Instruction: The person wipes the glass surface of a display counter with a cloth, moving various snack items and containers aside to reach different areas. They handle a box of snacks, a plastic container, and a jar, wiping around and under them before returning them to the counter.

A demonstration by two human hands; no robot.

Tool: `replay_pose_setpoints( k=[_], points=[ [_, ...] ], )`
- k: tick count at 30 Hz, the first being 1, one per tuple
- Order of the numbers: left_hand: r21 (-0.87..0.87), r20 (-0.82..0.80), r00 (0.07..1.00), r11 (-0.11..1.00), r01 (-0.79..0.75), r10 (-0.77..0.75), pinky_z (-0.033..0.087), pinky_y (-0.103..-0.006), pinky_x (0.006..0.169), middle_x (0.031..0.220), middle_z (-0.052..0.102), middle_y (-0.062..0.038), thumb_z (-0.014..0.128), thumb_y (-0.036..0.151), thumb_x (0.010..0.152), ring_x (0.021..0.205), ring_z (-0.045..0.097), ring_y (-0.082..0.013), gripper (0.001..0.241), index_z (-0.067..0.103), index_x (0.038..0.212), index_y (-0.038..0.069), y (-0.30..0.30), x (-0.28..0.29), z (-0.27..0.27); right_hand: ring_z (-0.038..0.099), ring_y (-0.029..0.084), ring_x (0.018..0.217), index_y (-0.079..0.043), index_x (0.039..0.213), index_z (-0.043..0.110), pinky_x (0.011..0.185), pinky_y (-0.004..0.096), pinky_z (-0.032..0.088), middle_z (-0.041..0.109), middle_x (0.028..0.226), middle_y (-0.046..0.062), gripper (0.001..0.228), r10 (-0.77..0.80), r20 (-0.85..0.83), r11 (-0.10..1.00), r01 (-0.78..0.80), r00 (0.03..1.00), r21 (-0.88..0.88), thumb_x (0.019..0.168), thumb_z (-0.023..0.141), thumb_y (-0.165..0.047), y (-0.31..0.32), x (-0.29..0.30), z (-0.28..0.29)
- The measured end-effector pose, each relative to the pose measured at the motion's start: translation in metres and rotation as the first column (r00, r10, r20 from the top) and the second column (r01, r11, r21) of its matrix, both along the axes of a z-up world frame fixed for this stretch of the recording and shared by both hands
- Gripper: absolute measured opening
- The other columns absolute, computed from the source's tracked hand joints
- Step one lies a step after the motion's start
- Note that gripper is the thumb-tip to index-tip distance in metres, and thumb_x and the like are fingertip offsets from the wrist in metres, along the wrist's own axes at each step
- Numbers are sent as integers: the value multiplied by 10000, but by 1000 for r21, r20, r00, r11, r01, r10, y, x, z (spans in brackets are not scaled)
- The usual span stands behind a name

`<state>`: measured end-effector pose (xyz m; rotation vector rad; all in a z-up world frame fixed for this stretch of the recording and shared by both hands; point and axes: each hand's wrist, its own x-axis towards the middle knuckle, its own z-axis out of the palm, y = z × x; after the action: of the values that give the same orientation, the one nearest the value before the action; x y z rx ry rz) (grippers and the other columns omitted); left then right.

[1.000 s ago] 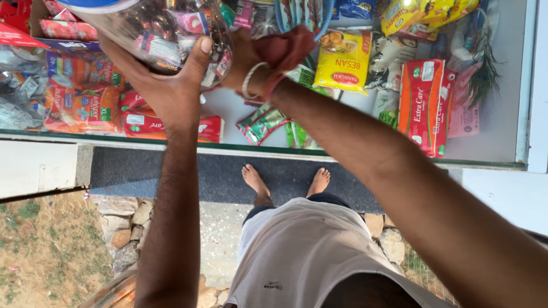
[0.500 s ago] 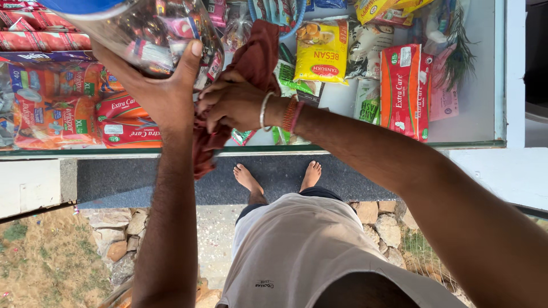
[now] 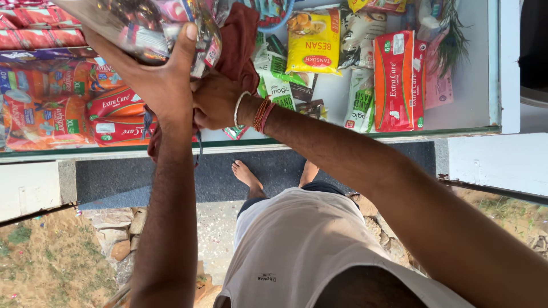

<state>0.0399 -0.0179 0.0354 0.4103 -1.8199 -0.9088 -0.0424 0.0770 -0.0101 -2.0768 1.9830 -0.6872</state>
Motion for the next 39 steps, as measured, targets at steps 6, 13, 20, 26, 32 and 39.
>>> replay_pose_setpoints(
  k=[6, 13, 20, 26, 32, 39],
  points=[
    [124, 20, 998, 990, 59, -62, 280, -393, 1268, 1601, 338, -203, 1048, 237, 939, 1456, 372, -283, 1134, 167, 1600, -34, 18, -10, 10, 641, 297, 1103, -181, 1054, 755, 982, 632, 293, 706, 1131, 60, 275, -14, -30, 969, 6, 999, -248, 880, 709, -390, 25, -9, 21],
    [178, 23, 995, 979, 95, -101, 312, -390, 1250, 1596, 356, -209, 1042, 223, 924, 1435, 396, -291, 1125, 182, 1596, -46, 28, -28, 7, 476, 366, 1325, -331, 1221, 705, 1045, 682, 179, 692, 1251, 15, 387, -111, -29, 993, 109, 993, -55, 856, 699, -458, 52, -45, 23],
    [133, 18, 989, 981, 140, -144, 299, -378, 1271, 1634, 312, -195, 1049, 272, 942, 1471, 360, -271, 1184, 124, 1616, -33, 26, -54, 1, 434, 357, 1399, -284, 1318, 660, 1127, 674, 190, 605, 1422, 73, 420, -162, -103, 977, 145, 981, -156, 944, 691, -474, 38, -63, 9],
    [145, 55, 983, 975, 168, -177, 337, -389, 1243, 1582, 364, -207, 1052, 305, 920, 1428, 408, -292, 1165, 167, 1589, -49, 27, -62, 7, 401, 279, 1468, -366, 1169, 724, 1203, 597, 237, 590, 1456, -14, 326, -43, -62, 997, 38, 997, -67, 869, 699, -492, 90, -48, 13],
    [137, 29, 971, 963, 233, -239, 342, -368, 1254, 1607, 355, -193, 1019, 235, 956, 1440, 398, -261, 1135, 128, 1607, -31, 25, -40, 21, 365, 265, 1520, -370, 1150, 767, 1220, 589, 223, 582, 1507, -28, 317, -75, -64, 997, 73, 995, -29, 859, 715, -485, 133, -115, 22],
    [185, 45, 971, 957, 224, -236, 393, -370, 1228, 1563, 410, -197, 1039, 219, 977, 1399, 460, -264, 1100, 163, 1593, -35, 24, -28, 24, 519, 278, 1301, -449, 1271, 703, 1165, 608, 244, 684, 1242, -67, 367, -208, -76, 956, 219, 975, 193, 941, 626, -591, 51, -69, 14]
  ],
)
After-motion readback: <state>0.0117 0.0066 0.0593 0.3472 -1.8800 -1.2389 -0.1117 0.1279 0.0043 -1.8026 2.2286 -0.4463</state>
